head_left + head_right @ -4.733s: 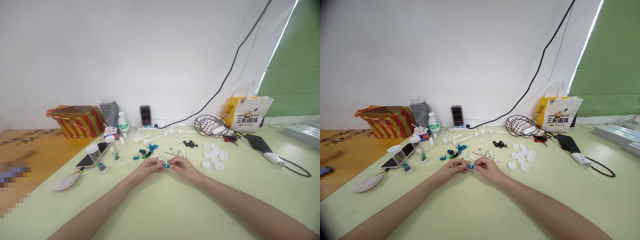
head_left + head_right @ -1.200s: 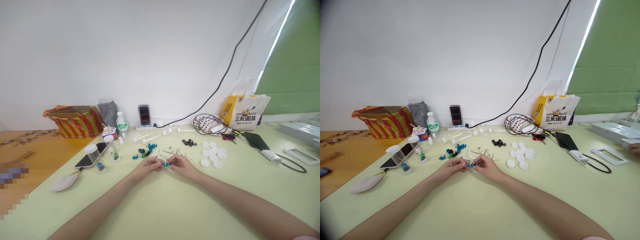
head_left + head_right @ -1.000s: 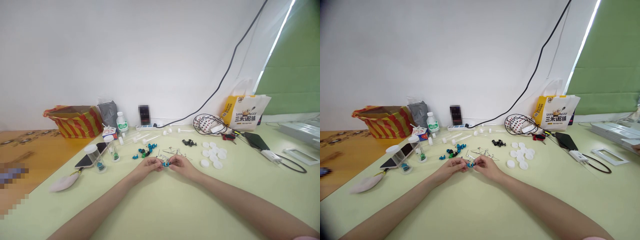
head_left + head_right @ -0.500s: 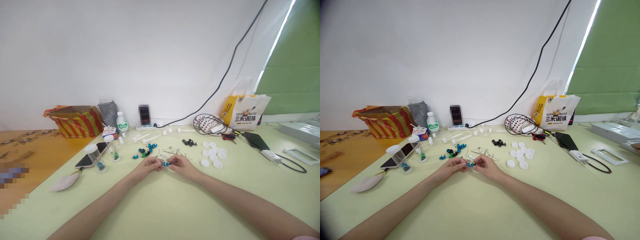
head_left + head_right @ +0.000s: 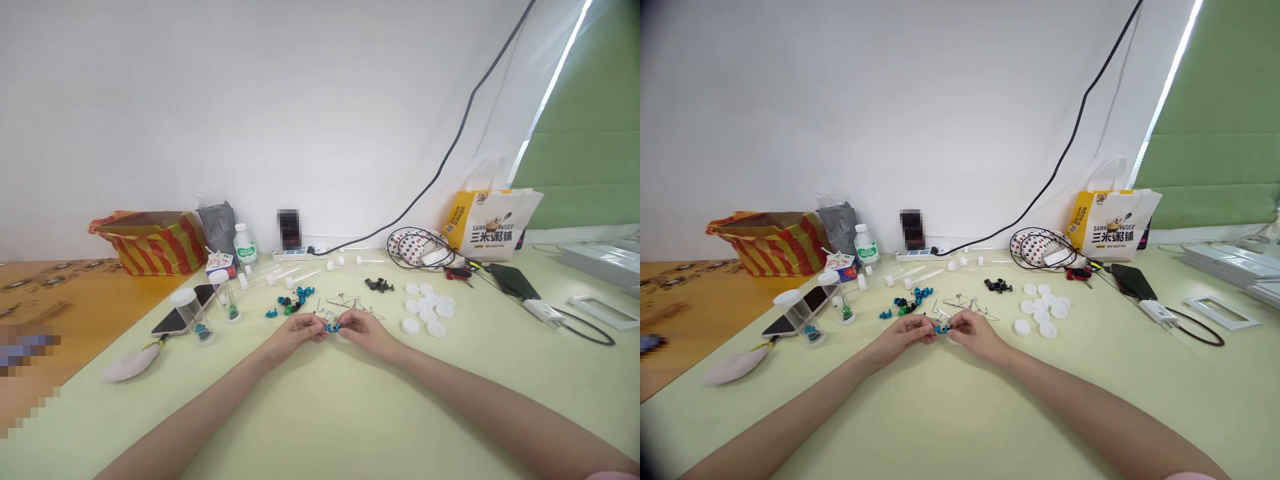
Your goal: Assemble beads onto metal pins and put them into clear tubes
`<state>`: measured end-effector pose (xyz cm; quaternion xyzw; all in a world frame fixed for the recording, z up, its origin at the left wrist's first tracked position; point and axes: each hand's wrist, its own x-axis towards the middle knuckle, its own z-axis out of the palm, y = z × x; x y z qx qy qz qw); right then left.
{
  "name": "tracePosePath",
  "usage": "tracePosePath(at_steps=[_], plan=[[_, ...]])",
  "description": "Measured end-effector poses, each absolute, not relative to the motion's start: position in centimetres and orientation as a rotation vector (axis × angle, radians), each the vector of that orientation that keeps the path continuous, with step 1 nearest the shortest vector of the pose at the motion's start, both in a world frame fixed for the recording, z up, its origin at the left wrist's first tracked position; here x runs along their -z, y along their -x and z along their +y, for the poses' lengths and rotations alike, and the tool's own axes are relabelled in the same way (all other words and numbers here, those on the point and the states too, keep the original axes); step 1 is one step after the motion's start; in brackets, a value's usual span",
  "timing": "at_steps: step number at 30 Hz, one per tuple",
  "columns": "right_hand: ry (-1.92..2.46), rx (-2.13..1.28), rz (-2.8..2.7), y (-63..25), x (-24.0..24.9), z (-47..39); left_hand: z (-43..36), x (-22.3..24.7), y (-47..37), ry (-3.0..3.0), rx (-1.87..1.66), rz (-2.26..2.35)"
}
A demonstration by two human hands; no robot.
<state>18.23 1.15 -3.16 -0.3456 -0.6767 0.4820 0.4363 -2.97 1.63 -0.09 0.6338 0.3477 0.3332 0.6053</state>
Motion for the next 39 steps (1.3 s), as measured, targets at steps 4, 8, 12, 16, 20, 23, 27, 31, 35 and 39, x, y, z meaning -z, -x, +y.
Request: tracePosePath(at_steps=[4, 8, 12, 16, 20, 23, 27, 31, 35, 39], plan=[[0.87, -1.195, -1.691, -18.17, 2.94, 1.07, 1.65, 0.1, 2.95, -1.463, -0.775, 0.801], [0.879, -1.184, -1.69, -18.17, 2.96, 1.11, 1.67, 0.18, 2.94, -1.462, -0.775, 0.804], [0.877, -1.181, -1.688, -18.19, 3.12, 1.17, 1.64, 0.15, 2.95, -1.468, -0.768, 0.812], [0.888, -1.224, -1.671, -18.18, 2.96, 1.01, 1.67, 0.19, 2.96, -1.471, -0.775, 0.801], [0.889, -1.221, -1.667, -18.17, 2.6, 0.78, 1.71, 0.27, 2.98, -1.467, -0.776, 0.801], [0.866, -1.219, -1.673, -18.15, 2.54, 0.73, 1.68, 0.25, 2.97, -1.467, -0.771, 0.8], [0.859, -1.215, -1.676, -18.17, 2.89, 0.9, 1.62, 0.15, 2.94, -1.476, -0.771, 0.811], [0.87, -1.21, -1.678, -18.21, 3.14, 1.13, 1.66, 0.1, 2.95, -1.474, -0.761, 0.803], [0.88, -1.173, -1.694, -18.19, 2.94, 1.08, 1.69, 0.1, 2.95, -1.47, -0.764, 0.798], [0.887, -1.164, -1.702, -18.18, 2.8, 0.98, 1.67, 0.11, 2.95, -1.47, -0.762, 0.809]])
